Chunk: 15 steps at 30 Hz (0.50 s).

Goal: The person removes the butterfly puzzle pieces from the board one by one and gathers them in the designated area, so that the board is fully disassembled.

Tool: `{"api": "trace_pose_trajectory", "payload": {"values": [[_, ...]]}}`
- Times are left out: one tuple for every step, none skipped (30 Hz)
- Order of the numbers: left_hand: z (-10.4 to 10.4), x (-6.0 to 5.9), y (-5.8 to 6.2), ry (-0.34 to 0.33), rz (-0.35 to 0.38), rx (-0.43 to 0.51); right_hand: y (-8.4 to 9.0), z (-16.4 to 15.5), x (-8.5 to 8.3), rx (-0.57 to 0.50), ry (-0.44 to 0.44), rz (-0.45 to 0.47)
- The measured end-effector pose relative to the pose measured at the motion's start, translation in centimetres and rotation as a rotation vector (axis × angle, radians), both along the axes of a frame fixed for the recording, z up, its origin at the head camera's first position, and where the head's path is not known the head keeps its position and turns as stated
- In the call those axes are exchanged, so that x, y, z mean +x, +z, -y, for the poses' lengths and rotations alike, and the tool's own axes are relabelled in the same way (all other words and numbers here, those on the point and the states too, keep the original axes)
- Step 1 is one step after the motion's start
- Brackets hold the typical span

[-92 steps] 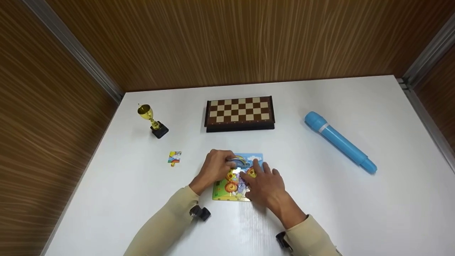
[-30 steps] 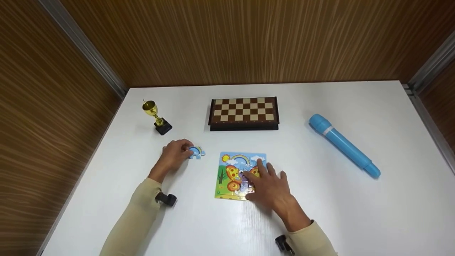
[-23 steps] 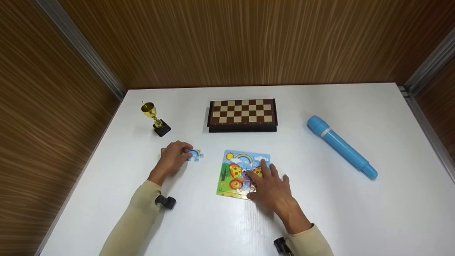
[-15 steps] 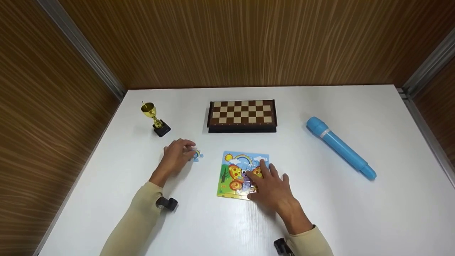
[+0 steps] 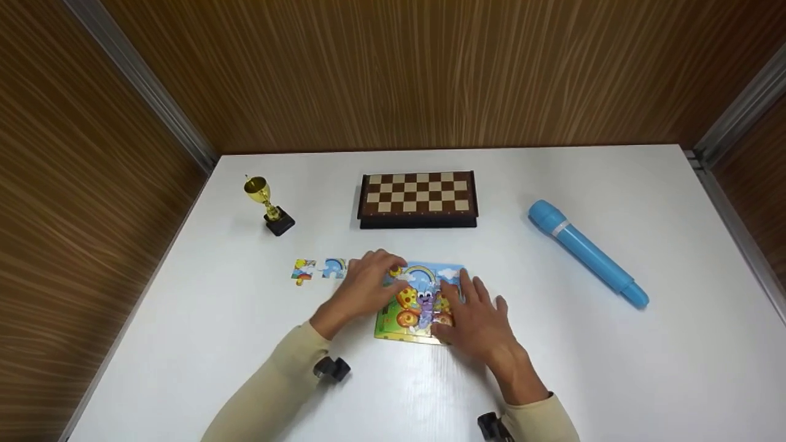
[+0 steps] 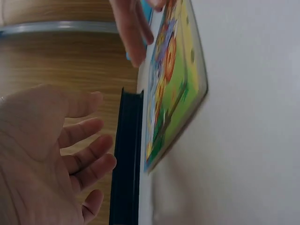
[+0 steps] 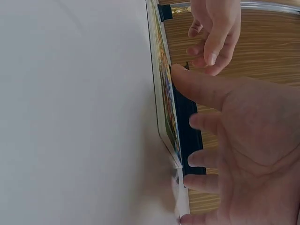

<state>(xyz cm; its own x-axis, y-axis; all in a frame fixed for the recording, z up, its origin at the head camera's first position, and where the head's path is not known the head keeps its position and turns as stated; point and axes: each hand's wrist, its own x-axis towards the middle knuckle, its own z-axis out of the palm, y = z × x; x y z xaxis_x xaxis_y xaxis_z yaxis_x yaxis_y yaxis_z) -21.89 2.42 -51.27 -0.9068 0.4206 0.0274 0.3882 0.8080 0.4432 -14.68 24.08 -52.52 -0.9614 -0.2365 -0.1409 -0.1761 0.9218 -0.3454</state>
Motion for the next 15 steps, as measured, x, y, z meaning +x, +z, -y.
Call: {"api": "trace_pose_trajectory", "payload": {"values": [[-0.4, 0.1, -0.2, -0.010, 0.000, -0.015, 0.0, -0.1, 0.0, 0.003, -0.014, 0.004], [-0.8, 0.3, -0.3, -0.017, -0.002, -0.029, -0.1, -0.2, -0.1, 0.009, -0.024, 0.007], [-1.2, 0.4, -0.5, -0.024, -0.004, -0.046, -0.2, -0.3, -0.1, 0.015, -0.033, 0.010], [-1.5, 0.5, -0.6, -0.031, -0.002, -0.058, -0.2, -0.3, -0.2, 0.020, -0.039, 0.015], [-1.9, 0.5, -0.7, -0.037, 0.002, -0.072, -0.2, -0.4, -0.2, 0.026, -0.044, 0.020], [-2.2, 0.6, -0.8, -0.043, 0.004, -0.086, -0.2, -0.4, -0.3, 0.031, -0.046, 0.019], [-2.5, 0.6, -0.9, -0.048, 0.008, -0.098, -0.2, -0.5, -0.3, 0.038, -0.048, 0.018], [-2.7, 0.7, -1.0, -0.051, 0.009, -0.109, -0.2, -0.5, -0.3, 0.046, -0.048, 0.016], [-3.0, 0.8, -1.2, -0.054, 0.014, -0.118, -0.2, -0.5, -0.3, 0.051, -0.049, 0.015], [-3.2, 0.8, -1.3, -0.054, 0.021, -0.125, -0.2, -0.5, -0.3, 0.056, -0.051, 0.013], [-3.4, 0.8, -1.4, -0.055, 0.026, -0.132, -0.2, -0.5, -0.3, 0.062, -0.050, 0.007], [-3.6, 0.9, -1.5, -0.053, 0.030, -0.136, -0.2, -0.5, -0.2, 0.067, -0.050, 0.004], [-3.8, 0.9, -1.6, -0.051, 0.032, -0.140, -0.1, -0.5, -0.1, 0.072, -0.053, 0.006], [-3.9, 1.0, -1.6, -0.049, 0.032, -0.141, -0.1, -0.5, -0.1, 0.076, -0.055, 0.005], [-4.1, 1.0, -1.7, -0.047, 0.032, -0.141, -0.1, -0.5, 0.0, 0.078, -0.057, 0.003]]}}
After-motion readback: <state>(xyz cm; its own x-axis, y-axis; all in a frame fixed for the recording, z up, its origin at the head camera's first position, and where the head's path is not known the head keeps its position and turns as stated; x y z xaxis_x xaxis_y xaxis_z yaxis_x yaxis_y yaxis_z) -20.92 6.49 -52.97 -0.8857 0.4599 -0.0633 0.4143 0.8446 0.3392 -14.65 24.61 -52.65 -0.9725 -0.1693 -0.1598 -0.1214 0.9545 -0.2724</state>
